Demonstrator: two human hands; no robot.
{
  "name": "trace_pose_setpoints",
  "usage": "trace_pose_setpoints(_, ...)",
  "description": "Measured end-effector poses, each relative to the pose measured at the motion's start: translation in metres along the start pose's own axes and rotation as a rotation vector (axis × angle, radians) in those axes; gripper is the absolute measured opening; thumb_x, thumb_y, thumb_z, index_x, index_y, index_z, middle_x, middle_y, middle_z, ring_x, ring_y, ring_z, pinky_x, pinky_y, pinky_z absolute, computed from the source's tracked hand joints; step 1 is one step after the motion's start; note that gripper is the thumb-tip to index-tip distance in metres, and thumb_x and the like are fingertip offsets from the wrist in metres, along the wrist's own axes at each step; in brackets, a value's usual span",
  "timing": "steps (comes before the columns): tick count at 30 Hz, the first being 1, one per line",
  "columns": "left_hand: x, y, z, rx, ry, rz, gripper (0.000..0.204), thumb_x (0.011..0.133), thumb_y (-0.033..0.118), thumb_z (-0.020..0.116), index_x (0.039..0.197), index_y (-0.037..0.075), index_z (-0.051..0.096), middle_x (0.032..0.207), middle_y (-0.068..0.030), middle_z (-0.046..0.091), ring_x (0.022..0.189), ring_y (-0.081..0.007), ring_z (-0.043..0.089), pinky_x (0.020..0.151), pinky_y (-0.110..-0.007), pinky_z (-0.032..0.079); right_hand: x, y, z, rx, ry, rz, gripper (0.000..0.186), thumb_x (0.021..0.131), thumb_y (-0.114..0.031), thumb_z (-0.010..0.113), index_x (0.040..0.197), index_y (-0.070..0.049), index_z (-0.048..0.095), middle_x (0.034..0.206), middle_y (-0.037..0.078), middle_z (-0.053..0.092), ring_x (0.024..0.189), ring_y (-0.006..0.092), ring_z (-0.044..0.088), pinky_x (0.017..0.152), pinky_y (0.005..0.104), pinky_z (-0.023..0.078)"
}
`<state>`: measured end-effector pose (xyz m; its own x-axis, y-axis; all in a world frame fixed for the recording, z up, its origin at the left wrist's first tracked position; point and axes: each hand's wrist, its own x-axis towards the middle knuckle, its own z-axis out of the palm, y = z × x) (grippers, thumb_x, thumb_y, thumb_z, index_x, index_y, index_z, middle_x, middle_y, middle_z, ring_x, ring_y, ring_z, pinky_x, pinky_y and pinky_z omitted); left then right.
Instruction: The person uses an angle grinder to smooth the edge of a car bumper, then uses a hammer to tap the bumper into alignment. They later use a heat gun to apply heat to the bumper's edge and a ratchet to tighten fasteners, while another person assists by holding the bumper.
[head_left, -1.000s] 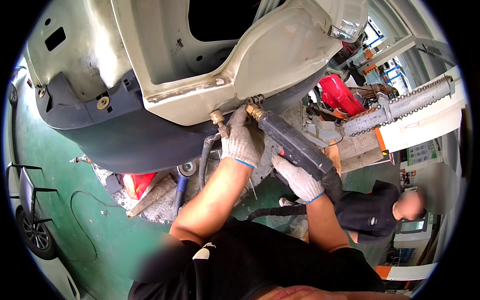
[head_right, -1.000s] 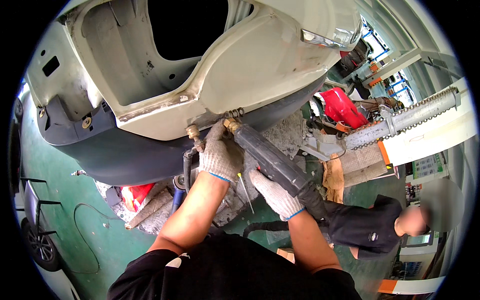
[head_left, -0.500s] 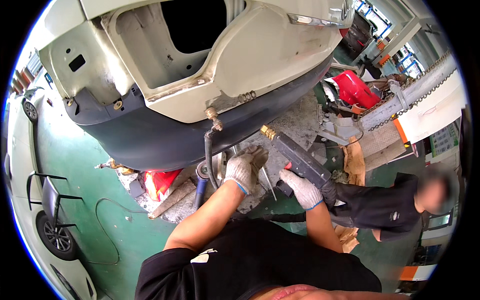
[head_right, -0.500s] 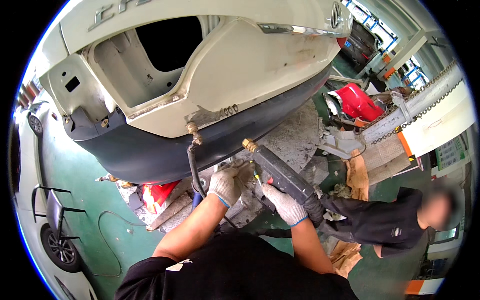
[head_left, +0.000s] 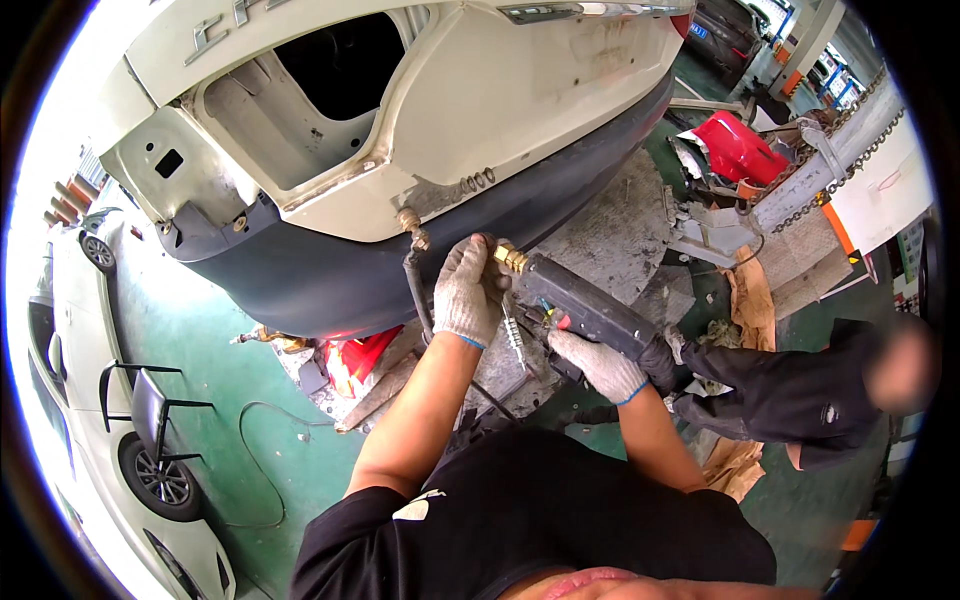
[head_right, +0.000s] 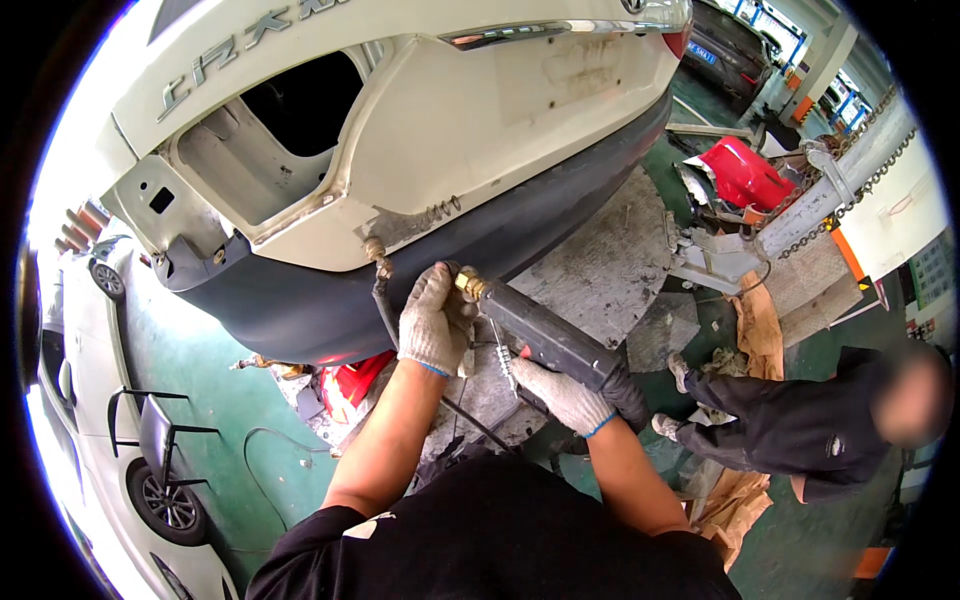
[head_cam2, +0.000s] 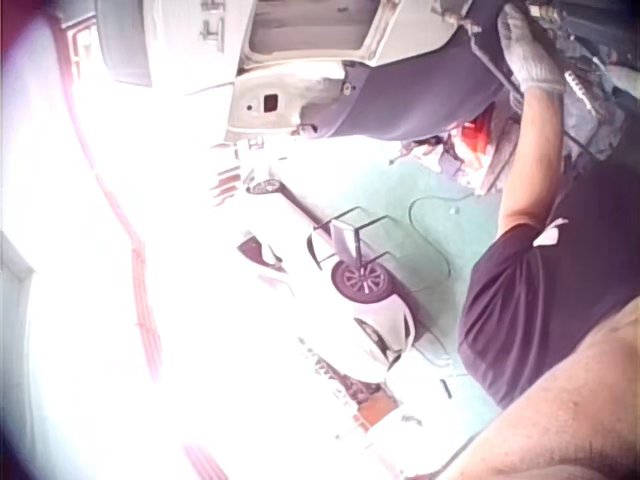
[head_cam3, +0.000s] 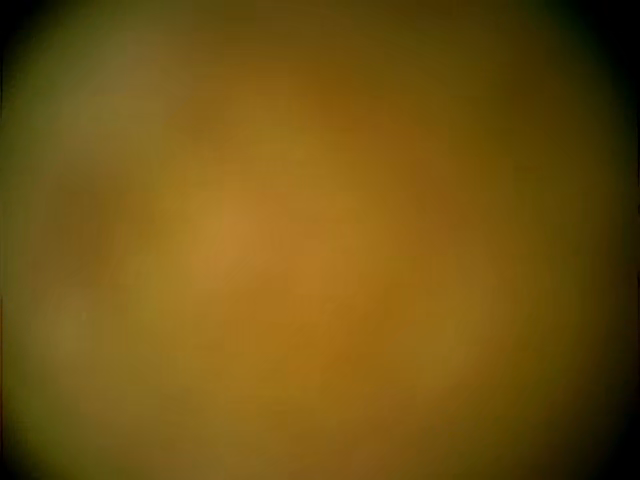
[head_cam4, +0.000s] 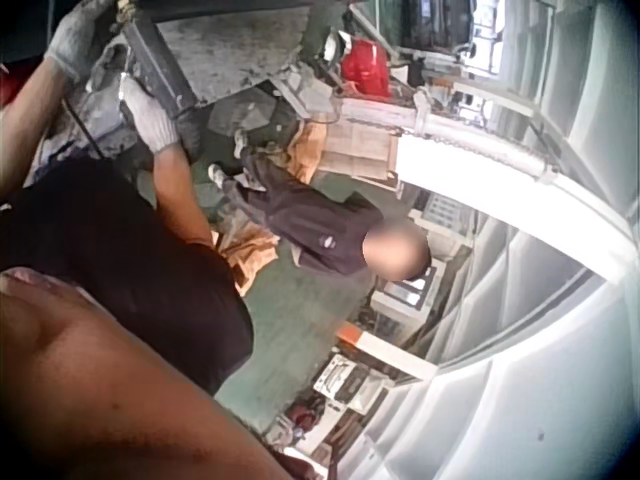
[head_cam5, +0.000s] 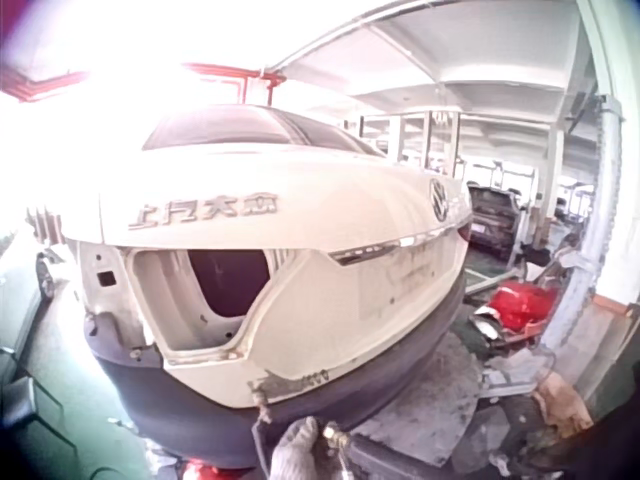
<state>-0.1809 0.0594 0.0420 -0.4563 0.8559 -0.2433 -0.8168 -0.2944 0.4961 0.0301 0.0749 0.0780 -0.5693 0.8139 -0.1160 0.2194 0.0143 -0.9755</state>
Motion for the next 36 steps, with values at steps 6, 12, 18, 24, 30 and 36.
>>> trace_pose_setpoints(6, 0.014, -0.001, 0.001, -0.122, -0.089, 0.003, 0.016, 0.106, 0.019, 0.055, 0.114, 0.007, 0.063, 0.101, -0.0063, 0.070, 0.082, -0.0178, 0.064, 0.071, -0.032, 0.050, 0.025, -0.009, 0.007, -0.094, 0.023, -0.050, 0.016, 0.089, -0.012, 0.078, 0.100, -0.007, 0.067, 0.090, 0.000, 0.066, 0.085, 0.0116, 0.061, 0.078, 0.0325, 0.053)
trace_pose_setpoints(12, 0.026, 0.007, 0.014, -0.327, 0.020, 0.065, 0.014, 0.102, 0.012, 0.063, 0.115, 0.007, 0.063, 0.101, -0.0069, 0.069, 0.079, -0.0171, 0.061, 0.066, -0.030, 0.048, 0.042, -0.033, 0.012, -0.169, 0.016, -0.133, 0.015, 0.088, -0.010, 0.077, 0.099, -0.007, 0.068, 0.091, 0.001, 0.066, 0.086, 0.0125, 0.061, 0.079, 0.0331, 0.053)
trace_pose_setpoints(18, 0.045, 0.008, 0.020, -0.424, 0.056, -0.014, 0.017, 0.100, 0.018, 0.066, 0.112, 0.007, 0.066, 0.101, -0.0048, 0.071, 0.089, -0.0183, 0.067, 0.079, -0.031, 0.055, 0.050, -0.041, 0.019, -0.229, 0.087, -0.070, 0.014, 0.086, -0.006, 0.079, 0.097, -0.006, 0.070, 0.090, 0.001, 0.069, 0.084, 0.0120, 0.063, 0.078, 0.0319, 0.053)
trace_pose_setpoints(24, 0.049, 0.006, 0.017, -0.537, -0.014, -0.051, 0.019, 0.100, 0.023, 0.065, 0.112, 0.008, 0.068, 0.106, -0.0050, 0.073, 0.099, -0.0217, 0.069, 0.095, -0.036, 0.055, 0.052, -0.068, 0.031, -0.275, 0.131, -0.025, 0.018, 0.084, -0.007, 0.080, 0.099, -0.006, 0.070, 0.089, 0.001, 0.068, 0.081, 0.0113, 0.061, 0.074, 0.0319, 0.053)
trace_pose_setpoints(30, 0.064, -0.006, 0.011, -0.576, 0.059, -0.067, 0.026, 0.102, 0.031, 0.061, 0.117, 0.010, 0.066, 0.112, -0.0048, 0.071, 0.105, -0.0225, 0.067, 0.099, -0.037, 0.052, 0.057, -0.078, 0.036, -0.315, 0.126, 0.018, 0.019, 0.083, -0.007, 0.081, 0.098, -0.006, 0.069, 0.087, 0.001, 0.067, 0.078, 0.0114, 0.060, 0.071, 0.0320, 0.052)
trace_pose_setpoints(36, 0.066, -0.010, 0.012, -0.577, 0.089, -0.050, 0.032, 0.104, 0.035, 0.057, 0.123, 0.010, 0.063, 0.118, -0.0066, 0.069, 0.110, -0.0250, 0.064, 0.103, -0.040, 0.049, 0.059, -0.091, 0.042, -0.327, 0.118, -0.029, 0.022, 0.081, -0.010, 0.083, 0.098, -0.006, 0.069, 0.086, 0.002, 0.066, 0.077, 0.0121, 0.060, 0.071, 0.0323, 0.051)
